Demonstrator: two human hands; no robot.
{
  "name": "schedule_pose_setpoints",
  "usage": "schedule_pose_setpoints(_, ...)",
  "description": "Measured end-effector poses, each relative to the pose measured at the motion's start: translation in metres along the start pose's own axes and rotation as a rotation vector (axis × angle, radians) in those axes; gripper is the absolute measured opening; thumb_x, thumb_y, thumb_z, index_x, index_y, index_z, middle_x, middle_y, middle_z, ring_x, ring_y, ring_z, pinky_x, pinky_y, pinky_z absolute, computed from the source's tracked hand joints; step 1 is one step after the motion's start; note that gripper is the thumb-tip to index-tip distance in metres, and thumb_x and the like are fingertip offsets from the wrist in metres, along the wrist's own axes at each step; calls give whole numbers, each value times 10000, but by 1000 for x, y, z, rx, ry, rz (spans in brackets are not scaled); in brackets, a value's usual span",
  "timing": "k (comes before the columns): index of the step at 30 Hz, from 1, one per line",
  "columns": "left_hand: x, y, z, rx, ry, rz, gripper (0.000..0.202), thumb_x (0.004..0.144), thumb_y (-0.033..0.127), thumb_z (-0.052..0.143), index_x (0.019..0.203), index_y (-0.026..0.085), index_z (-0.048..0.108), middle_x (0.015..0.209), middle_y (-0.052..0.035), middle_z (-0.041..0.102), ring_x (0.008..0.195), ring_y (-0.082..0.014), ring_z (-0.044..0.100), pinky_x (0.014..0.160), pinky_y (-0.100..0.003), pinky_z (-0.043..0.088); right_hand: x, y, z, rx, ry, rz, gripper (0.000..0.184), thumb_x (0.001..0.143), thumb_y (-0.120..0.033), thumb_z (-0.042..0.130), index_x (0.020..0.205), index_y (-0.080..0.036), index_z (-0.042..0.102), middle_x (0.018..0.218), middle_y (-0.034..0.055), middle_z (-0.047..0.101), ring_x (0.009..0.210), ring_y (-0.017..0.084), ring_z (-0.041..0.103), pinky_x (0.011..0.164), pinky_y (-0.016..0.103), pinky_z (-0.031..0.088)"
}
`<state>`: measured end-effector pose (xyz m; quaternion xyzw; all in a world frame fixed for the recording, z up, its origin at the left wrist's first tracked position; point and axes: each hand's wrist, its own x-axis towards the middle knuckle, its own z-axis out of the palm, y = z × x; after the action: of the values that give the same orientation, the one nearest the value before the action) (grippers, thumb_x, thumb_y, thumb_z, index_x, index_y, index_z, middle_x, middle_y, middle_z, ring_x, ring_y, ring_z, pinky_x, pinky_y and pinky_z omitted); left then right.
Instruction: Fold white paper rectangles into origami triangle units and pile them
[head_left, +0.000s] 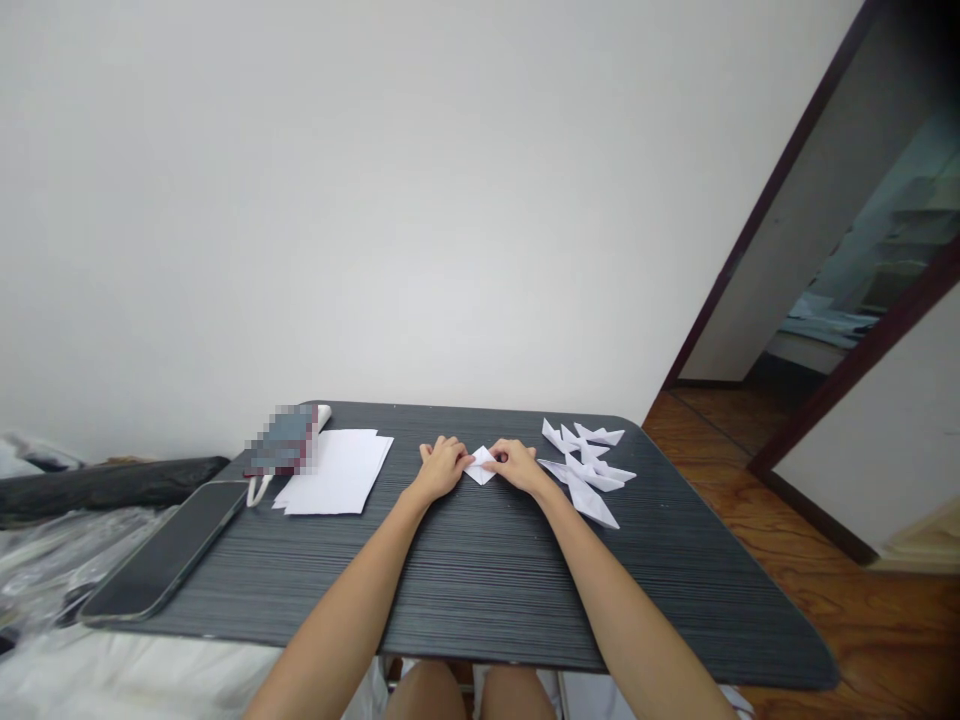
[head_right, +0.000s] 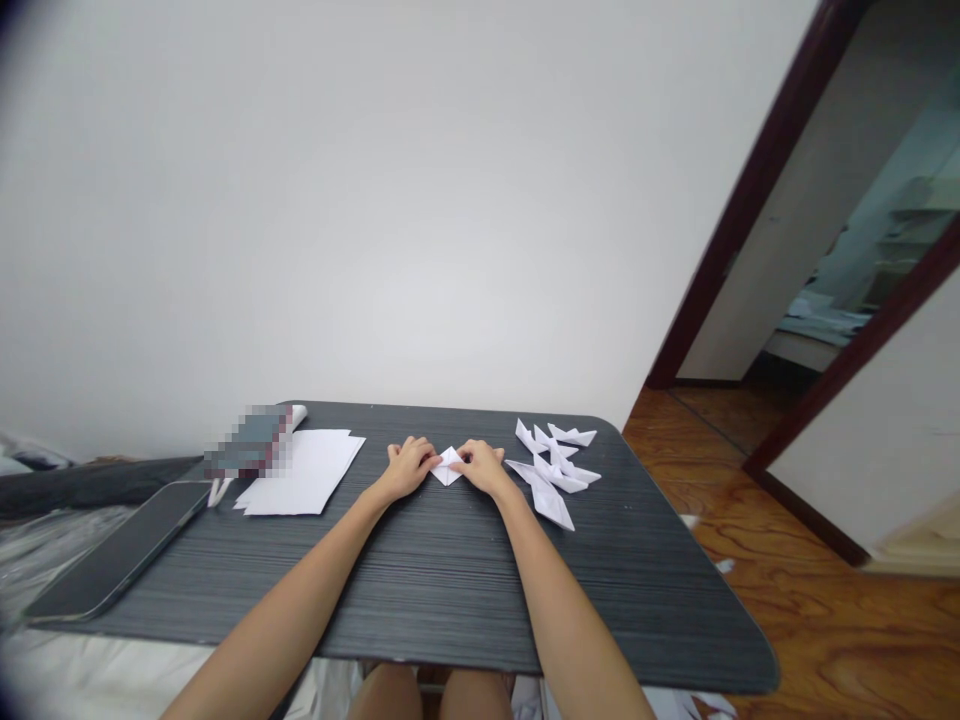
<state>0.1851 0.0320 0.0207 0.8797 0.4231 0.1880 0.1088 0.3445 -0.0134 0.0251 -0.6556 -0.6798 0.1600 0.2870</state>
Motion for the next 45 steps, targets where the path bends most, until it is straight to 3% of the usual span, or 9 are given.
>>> schedule_pose_setpoints(6,0,2,-2,4,-31,-13,265,800,369,369,711,181,534,813,-12,524,855,-179,405,744,-377,247,3,-6,-3,-51,-68,72,182,681,-324,517,656,-167,603,708,-6,593,684,147,499,666,286,217)
schedule_pose_setpoints(12,1,2,-2,37,-40,-43,264,796,375,371,713,178,526,825,-22,525,882,-191,401,747,-381,250,6,-8,3,-114,-48,72,215,688,-320,500,581,-145,562,668,5,575,690,156,503,651,279,229)
schedule_pose_setpoints(18,4,-3,3,39,-21,-113,246,760,376,432,664,159,501,792,-25,525,866,-200,412,741,-384,263,10,-4,7,-40,-9,184,202,603,-338,605,725,-179,582,702,-15,582,694,140,509,668,274,257)
schedule_pose_setpoints(21,5,-4,4,43,-24,-115,228,768,346,417,669,160,504,811,-28,528,872,-203,412,731,-383,265,10,-3,4,-12,-43,196,172,652,-338,559,688,-176,604,679,-7,587,697,140,516,678,285,273)
schedule_pose_setpoints(23,4,-3,2,43,-34,-101,213,778,325,401,689,165,510,832,-28,528,880,-200,410,731,-380,262,9,-2,1,5,-59,171,175,682,-328,526,677,-176,614,672,-6,589,690,136,517,690,293,286)
schedule_pose_setpoints(28,0,1,-3,30,-52,-33,215,800,312,359,732,184,517,841,-18,530,876,-187,409,732,-370,247,4,7,-4,90,-74,-54,134,666,-248,529,716,-156,614,653,-5,577,599,102,483,607,227,338)
schedule_pose_setpoints(34,-2,3,-8,-64,-81,18,227,755,400,435,832,220,550,833,3,549,859,-176,428,749,-346,242,2,7,0,138,-54,-108,139,667,-249,523,692,-143,609,609,-4,574,576,104,495,574,210,358)
schedule_pose_setpoints(40,3,-1,-7,-111,-51,-31,209,736,350,469,763,197,609,837,-10,603,841,-189,477,749,-343,284,4,4,3,147,-61,3,160,656,-276,553,717,-149,629,670,26,625,633,128,550,611,230,382)
schedule_pose_setpoints(45,4,-3,-7,-208,-4,-40,191,726,279,473,761,162,620,724,-18,616,683,-134,520,651,-250,366,9,-3,3,56,-55,135,152,617,-310,597,670,-173,636,674,22,637,683,151,569,653,257,373)
